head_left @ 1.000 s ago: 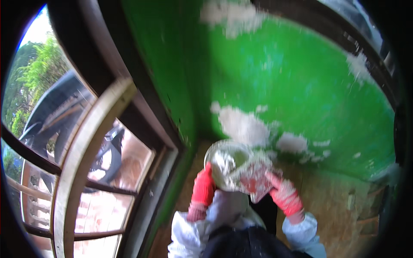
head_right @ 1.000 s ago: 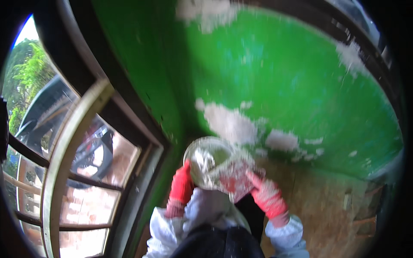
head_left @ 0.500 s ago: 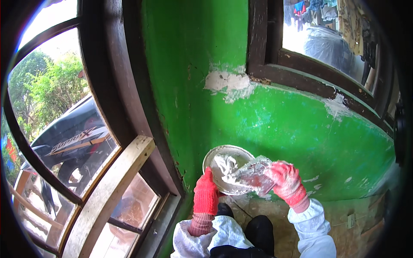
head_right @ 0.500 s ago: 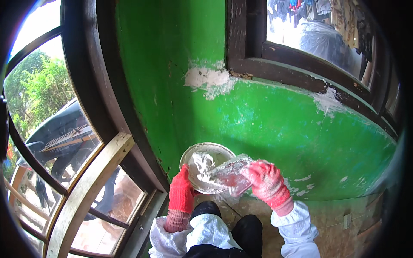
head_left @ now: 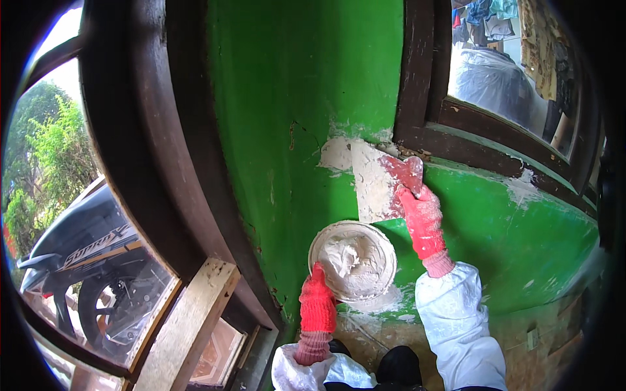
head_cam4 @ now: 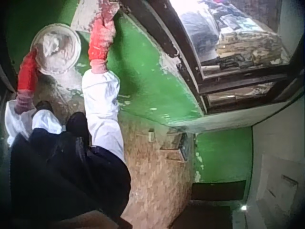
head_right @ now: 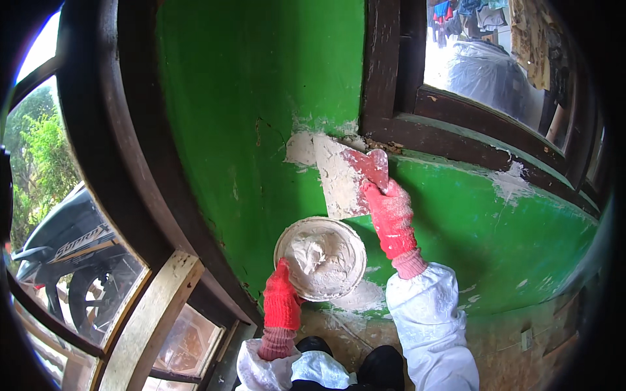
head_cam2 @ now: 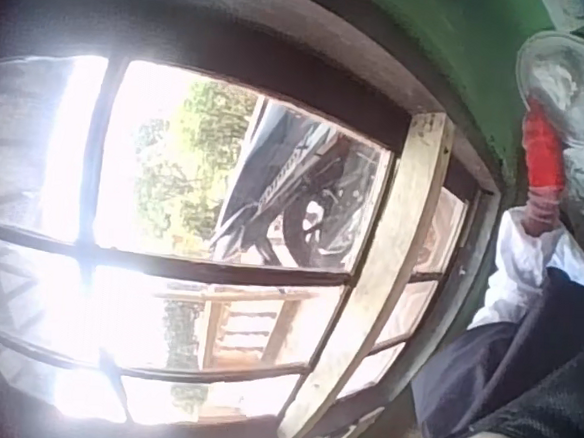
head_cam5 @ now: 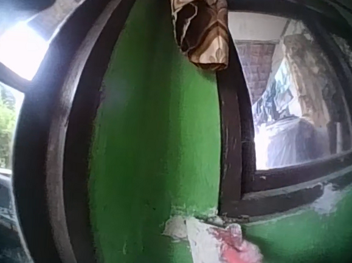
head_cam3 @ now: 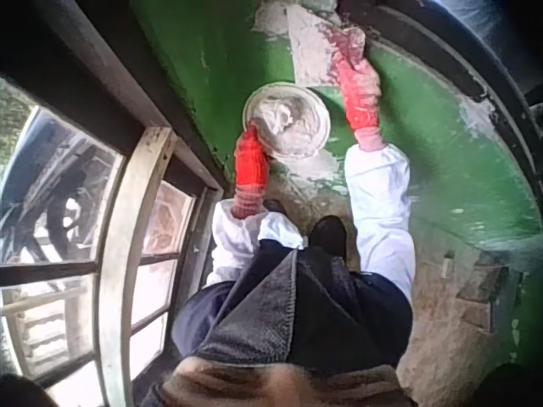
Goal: The person applies white plaster from a bucket onto a green wall using a spatula and a putty knife, spreading and smoothing the compound over patches of the wall surface near a window.
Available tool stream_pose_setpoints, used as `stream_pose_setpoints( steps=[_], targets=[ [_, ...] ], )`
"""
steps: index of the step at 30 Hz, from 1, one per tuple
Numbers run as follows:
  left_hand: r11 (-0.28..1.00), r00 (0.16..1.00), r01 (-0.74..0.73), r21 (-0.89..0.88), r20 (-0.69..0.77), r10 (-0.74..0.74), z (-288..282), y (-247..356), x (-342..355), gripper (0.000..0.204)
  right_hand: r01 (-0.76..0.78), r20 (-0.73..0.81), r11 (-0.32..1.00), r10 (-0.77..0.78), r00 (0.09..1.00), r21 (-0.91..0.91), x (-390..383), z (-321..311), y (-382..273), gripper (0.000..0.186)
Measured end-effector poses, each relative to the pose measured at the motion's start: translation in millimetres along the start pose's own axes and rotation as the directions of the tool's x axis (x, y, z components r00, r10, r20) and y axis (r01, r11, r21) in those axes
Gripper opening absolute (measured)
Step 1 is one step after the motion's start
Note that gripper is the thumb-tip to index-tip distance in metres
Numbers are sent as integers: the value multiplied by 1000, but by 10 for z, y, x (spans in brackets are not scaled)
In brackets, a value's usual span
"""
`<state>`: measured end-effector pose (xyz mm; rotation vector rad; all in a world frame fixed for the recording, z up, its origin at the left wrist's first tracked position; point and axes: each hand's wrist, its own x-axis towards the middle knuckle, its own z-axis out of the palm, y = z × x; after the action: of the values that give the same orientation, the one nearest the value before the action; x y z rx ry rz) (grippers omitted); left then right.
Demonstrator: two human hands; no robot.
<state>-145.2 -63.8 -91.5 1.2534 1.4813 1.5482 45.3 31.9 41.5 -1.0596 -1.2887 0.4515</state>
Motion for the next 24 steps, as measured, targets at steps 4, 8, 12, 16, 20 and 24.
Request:
stream_pose_setpoints(
  steps=[4, 8, 12, 16, 20, 24],
  targets=[
    [878, 900, 433, -206, 52, -432, -47, -41, 216, 56, 30, -17, 999, -31, 999, -29, 110, 147, 114, 23],
    [819, 842, 539, -199, 157, -516, 89, -617, 98, 64, 57, -49, 986, -66, 997, -158, 186, 143, 117, 23],
    [803, 813, 564, -193, 302, -498, 240, -1082, -164, 58, -4, 1, 974, 5, 1000, -228, 251, 33, 13, 24],
    [875, 805, 394, 281, 355, -476, 582, -1812, -463, 62, 0, -20, 879, -11, 1000, -477, 271, -99, -135, 30],
    [833, 844, 170, 526, 358, -398, 1246, -3779, -848, 38, 36, -19, 805, -59, 998, -592, 331, -156, -116, 32],
    [726, 794, 405, 556, 181, -581, 1293, -3812, -930, 39, 30, 19, 792, -24, 1000, -609, 331, -145, -304, 33]
  ],
)
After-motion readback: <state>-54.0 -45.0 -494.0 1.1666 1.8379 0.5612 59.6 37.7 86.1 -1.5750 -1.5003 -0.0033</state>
